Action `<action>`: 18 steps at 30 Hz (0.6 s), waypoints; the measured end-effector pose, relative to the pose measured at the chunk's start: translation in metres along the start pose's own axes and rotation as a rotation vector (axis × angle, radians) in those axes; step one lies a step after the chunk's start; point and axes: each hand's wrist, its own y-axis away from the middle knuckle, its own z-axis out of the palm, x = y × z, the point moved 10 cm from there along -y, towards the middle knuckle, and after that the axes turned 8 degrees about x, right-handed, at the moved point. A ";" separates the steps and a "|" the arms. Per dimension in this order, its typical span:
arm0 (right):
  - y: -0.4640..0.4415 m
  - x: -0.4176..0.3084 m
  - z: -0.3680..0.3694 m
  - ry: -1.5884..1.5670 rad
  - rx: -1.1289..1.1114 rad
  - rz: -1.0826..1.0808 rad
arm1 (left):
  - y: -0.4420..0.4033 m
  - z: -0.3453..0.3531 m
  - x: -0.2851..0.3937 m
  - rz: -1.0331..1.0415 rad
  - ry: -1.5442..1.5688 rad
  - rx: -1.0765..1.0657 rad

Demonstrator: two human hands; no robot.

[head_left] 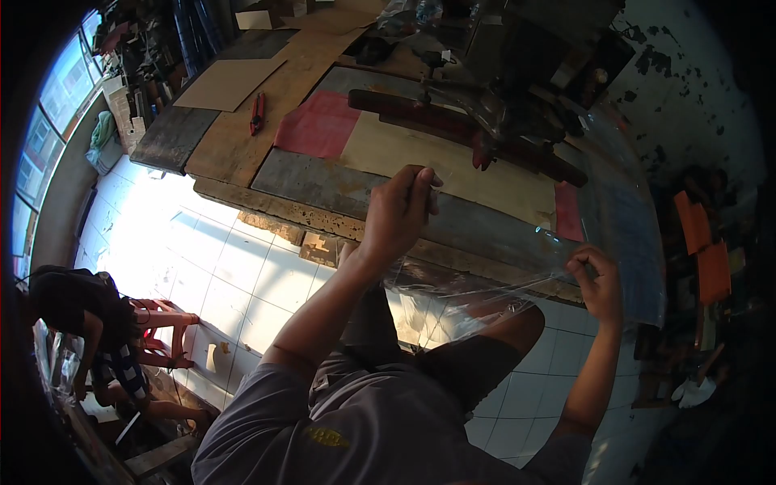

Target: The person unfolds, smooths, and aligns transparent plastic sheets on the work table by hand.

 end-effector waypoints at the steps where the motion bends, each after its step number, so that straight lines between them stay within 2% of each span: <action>1: 0.000 0.000 0.000 0.000 -0.003 0.001 | -0.001 -0.002 0.000 0.011 -0.019 0.016; 5: -0.001 -0.003 -0.002 -0.066 -0.005 -0.006 | -0.005 -0.010 0.002 0.057 -0.095 0.079; 9: -0.002 -0.020 -0.003 -0.155 0.034 -0.029 | -0.010 -0.019 0.003 -0.028 -0.119 0.124; 10: -0.001 -0.022 -0.003 -0.186 0.046 -0.027 | -0.011 -0.022 0.006 0.008 -0.141 0.126; 13: -0.001 -0.023 -0.004 -0.274 0.120 0.055 | -0.013 -0.031 0.013 0.038 -0.139 0.182; 18: 0.000 -0.029 -0.007 -0.162 0.174 0.077 | -0.016 -0.045 0.024 0.084 -0.182 0.210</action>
